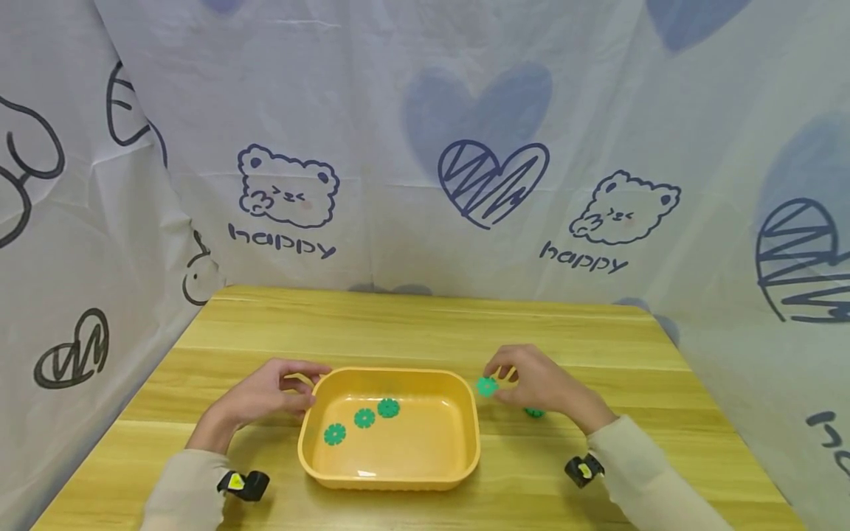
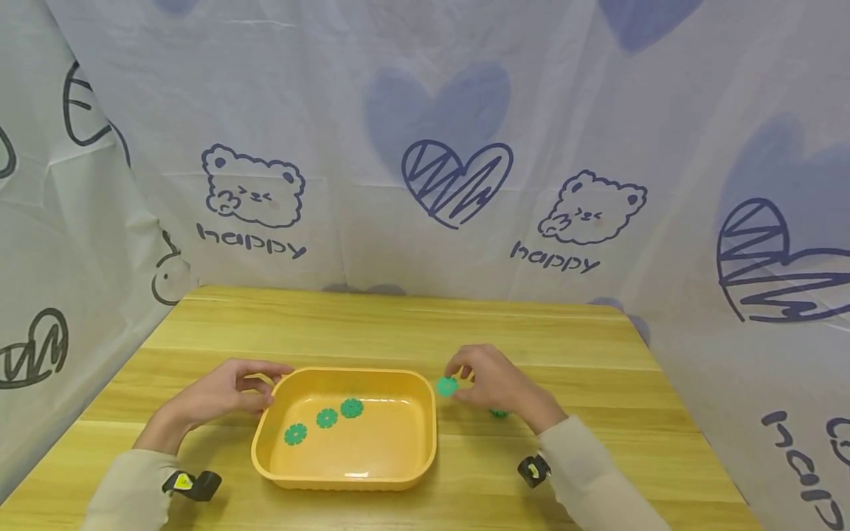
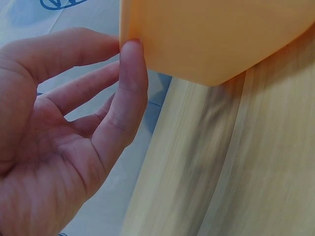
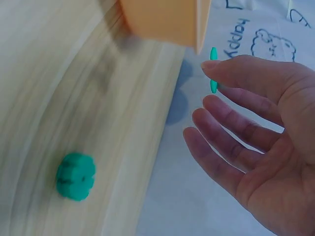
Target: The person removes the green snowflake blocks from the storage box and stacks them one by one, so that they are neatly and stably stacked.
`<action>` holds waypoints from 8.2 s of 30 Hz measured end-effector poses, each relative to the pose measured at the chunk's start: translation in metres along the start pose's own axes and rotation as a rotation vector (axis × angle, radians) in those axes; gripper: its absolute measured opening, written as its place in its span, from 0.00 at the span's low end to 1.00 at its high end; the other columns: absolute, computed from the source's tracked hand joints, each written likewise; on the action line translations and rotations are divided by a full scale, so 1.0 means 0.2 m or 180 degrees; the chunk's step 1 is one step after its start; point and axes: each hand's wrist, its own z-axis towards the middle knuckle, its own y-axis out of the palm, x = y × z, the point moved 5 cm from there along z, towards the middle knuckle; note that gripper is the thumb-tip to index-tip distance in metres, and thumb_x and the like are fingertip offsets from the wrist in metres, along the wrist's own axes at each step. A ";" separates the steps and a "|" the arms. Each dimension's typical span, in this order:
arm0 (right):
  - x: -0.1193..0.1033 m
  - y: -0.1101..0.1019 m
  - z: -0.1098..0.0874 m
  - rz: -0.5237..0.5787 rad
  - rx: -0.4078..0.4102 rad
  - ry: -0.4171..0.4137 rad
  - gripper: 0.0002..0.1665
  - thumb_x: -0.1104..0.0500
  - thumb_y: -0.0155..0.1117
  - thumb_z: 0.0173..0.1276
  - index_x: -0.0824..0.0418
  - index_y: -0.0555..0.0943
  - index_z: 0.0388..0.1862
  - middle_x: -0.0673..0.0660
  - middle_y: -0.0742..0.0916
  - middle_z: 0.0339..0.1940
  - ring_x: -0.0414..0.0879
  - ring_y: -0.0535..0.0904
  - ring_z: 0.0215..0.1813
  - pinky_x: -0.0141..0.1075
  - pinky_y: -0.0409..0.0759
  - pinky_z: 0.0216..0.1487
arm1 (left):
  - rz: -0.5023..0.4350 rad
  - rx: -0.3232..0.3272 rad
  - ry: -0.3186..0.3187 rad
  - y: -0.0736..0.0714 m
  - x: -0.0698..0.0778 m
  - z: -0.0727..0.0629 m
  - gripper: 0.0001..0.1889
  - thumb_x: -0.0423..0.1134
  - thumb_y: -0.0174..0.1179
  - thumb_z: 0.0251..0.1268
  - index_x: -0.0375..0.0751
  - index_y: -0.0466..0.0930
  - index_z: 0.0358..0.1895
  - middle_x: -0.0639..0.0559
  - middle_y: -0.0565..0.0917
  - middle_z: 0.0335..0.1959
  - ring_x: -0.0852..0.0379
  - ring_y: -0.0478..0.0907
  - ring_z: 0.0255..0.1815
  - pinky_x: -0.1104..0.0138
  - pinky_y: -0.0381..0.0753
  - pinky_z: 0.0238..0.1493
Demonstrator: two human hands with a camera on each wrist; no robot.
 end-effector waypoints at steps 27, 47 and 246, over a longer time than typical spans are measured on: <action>0.35 -0.01 -0.18 0.0022 0.0018 0.0508 0.15 0.64 0.79 0.57 0.65 0.88 0.44 0.60 0.91 0.43 0.54 0.87 0.43 0.36 0.90 0.39 | -0.0011 -0.0003 0.0050 0.00 -0.01 0.00 0.31 0.28 0.64 0.64 0.20 0.69 0.69 0.27 0.79 0.52 0.60 0.83 0.40 0.62 0.92 0.40; 0.45 0.04 -0.26 0.0231 -0.0080 0.0678 0.13 0.63 0.76 0.61 0.63 0.86 0.45 0.58 0.90 0.44 0.50 0.87 0.44 0.36 0.90 0.43 | 0.0026 0.0003 -0.0004 0.00 0.00 0.00 0.30 0.29 0.64 0.66 0.21 0.70 0.69 0.28 0.79 0.52 0.58 0.84 0.42 0.61 0.92 0.42; -0.61 0.57 0.53 -0.1274 -0.1541 -0.0327 0.19 0.64 0.75 0.64 0.54 0.73 0.20 0.46 0.72 0.22 0.39 0.65 0.28 0.26 0.65 0.28 | -0.0104 -0.0034 -0.0004 0.00 0.00 -0.01 0.30 0.28 0.63 0.66 0.20 0.68 0.70 0.27 0.79 0.50 0.60 0.84 0.40 0.60 0.92 0.42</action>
